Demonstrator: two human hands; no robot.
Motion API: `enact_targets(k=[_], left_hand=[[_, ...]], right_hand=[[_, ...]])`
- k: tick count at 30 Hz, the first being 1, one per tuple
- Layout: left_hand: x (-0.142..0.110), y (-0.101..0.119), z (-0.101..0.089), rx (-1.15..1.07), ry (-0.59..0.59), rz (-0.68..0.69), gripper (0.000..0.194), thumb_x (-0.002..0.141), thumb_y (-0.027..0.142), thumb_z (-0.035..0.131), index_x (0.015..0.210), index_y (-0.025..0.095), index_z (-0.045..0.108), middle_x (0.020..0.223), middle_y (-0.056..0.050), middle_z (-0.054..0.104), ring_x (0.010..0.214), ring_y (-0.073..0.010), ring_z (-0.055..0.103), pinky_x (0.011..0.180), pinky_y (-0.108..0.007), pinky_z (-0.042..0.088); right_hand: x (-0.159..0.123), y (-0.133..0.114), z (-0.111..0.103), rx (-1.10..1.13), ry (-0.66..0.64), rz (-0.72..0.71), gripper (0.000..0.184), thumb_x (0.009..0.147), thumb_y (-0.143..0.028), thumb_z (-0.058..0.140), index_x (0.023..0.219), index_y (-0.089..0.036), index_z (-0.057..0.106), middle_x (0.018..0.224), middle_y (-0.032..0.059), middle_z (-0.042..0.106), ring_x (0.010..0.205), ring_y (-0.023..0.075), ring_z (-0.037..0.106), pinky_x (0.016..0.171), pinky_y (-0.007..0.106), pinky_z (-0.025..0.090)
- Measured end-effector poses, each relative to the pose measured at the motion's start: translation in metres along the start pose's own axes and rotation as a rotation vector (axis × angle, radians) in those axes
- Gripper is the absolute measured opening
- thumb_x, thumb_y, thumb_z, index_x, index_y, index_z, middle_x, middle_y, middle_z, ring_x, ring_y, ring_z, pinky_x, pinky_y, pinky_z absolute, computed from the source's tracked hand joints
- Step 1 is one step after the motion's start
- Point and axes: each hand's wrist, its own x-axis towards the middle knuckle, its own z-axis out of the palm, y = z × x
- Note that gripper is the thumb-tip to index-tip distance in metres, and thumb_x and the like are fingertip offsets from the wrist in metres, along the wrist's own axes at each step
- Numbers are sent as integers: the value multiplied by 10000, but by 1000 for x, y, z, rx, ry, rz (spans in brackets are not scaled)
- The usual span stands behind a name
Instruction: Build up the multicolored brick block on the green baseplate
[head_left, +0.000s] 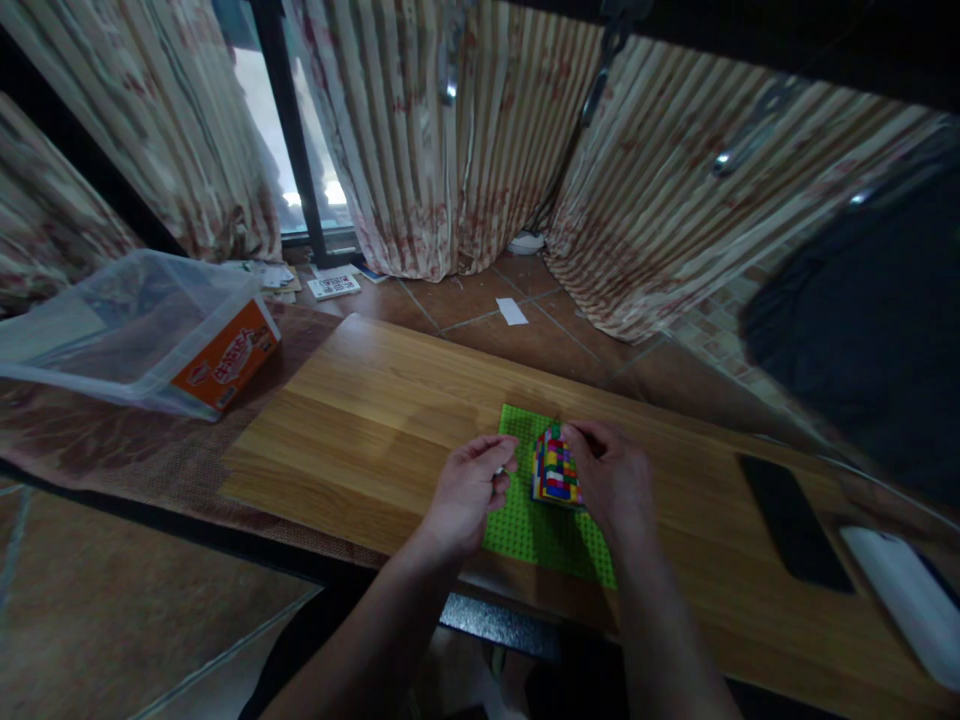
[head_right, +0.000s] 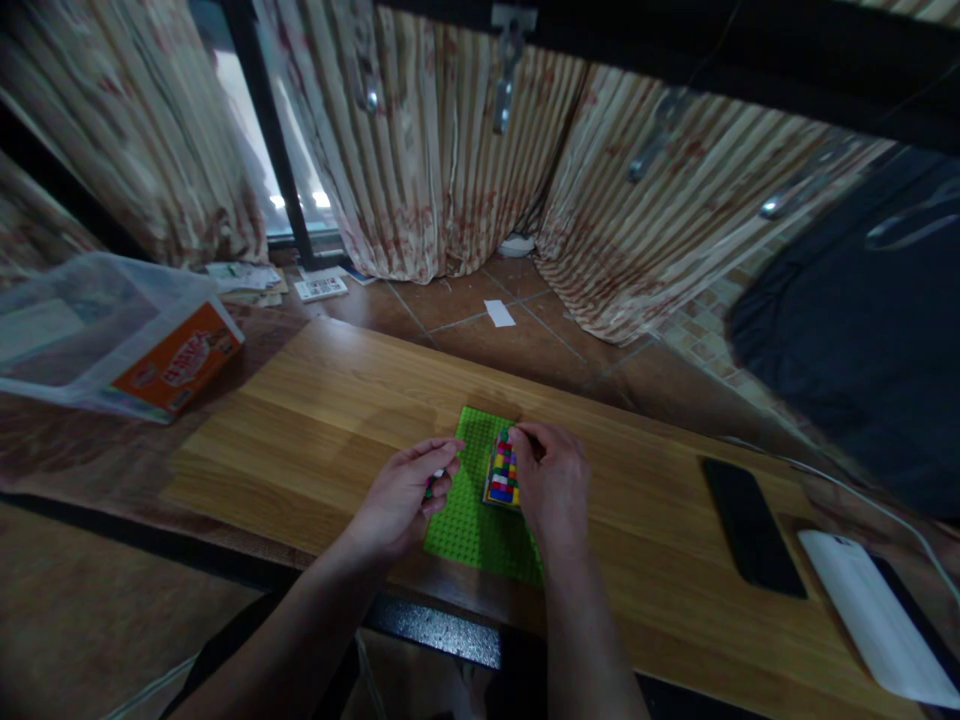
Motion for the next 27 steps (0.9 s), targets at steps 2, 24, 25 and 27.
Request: enact_targets(k=[2, 24, 25, 27], left_hand=[[1, -1, 0, -2, -2, 3, 299, 640, 301, 778, 817, 131, 609, 638, 42, 521, 439, -12, 360, 420, -178, 135], [-1, -3, 1, 19, -105, 42, 466, 678, 559, 741, 683, 147, 525, 585, 48, 466, 425, -18, 336, 395, -174, 164], [-1, -2, 1, 19, -115, 40, 468, 683, 558, 739, 671, 150, 511, 577, 50, 462, 420, -16, 330, 393, -175, 165], [-2, -1, 3, 21, -143, 34, 470, 689, 554, 740, 663, 152, 498, 560, 56, 452, 407, -12, 314, 388, -176, 155]], right_hand=[[0, 0, 0, 10, -10, 3, 321, 855, -453, 542, 833, -192, 727, 846, 67, 707, 810, 225, 626, 789, 365, 459], [-24, -35, -2, 292, -146, -355, 146, 915, -312, 602, 1007, -261, 704, 1076, 32, 684, 1047, 191, 604, 931, 377, 463], [-23, -36, -2, 285, -159, -356, 157, 924, -314, 588, 1017, -261, 703, 1085, 34, 682, 1055, 193, 599, 935, 380, 461], [-23, -36, -3, 275, -186, -362, 183, 943, -316, 555, 1040, -269, 703, 1110, 34, 674, 1076, 195, 588, 950, 385, 453]])
